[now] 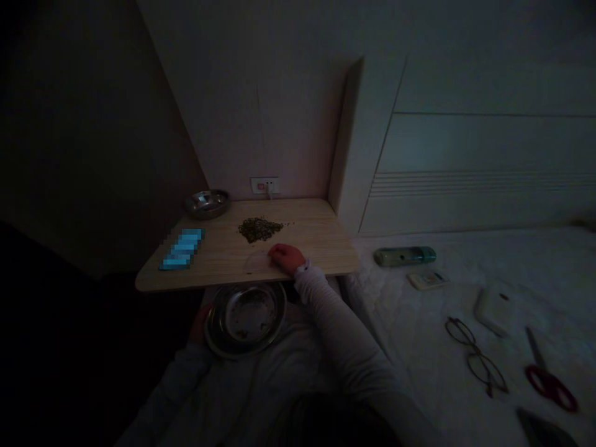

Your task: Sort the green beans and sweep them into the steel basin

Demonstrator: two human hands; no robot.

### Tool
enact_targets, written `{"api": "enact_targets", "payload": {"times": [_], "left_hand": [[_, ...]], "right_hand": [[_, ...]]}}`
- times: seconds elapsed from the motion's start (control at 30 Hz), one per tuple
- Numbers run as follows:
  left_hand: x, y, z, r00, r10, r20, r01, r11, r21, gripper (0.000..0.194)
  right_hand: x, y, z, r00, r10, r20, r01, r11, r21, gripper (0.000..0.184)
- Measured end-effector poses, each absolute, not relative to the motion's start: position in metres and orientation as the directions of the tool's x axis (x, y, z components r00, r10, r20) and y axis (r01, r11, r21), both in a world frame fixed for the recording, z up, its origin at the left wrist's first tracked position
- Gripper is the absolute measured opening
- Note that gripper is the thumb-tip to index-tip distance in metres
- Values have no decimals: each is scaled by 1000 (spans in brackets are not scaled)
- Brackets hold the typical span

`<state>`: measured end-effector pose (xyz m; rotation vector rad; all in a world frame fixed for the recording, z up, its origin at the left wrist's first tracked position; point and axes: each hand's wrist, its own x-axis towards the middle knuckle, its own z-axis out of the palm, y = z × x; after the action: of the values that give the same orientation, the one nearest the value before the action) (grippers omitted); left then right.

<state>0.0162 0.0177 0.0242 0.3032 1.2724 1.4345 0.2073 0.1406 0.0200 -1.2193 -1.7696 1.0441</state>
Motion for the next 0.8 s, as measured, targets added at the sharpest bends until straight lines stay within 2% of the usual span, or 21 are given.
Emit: {"api": "enact_targets", "payload": {"times": [0.3, 0.63, 0.8], "left_hand": [[18, 16, 28, -281, 778, -562, -632, 290, 719, 31], [13, 19, 16, -276, 760, -589, -660, 296, 691, 36], [14, 19, 17, -226, 806, -547, -648, 294, 702, 32]], "right_hand": [[207, 138, 23, -313, 942, 124, 390, 246, -887, 14], [207, 133, 30, -313, 944, 106, 413, 236, -880, 13], [207, 132, 31, -320, 945, 72, 386, 200, -901, 13]]}}
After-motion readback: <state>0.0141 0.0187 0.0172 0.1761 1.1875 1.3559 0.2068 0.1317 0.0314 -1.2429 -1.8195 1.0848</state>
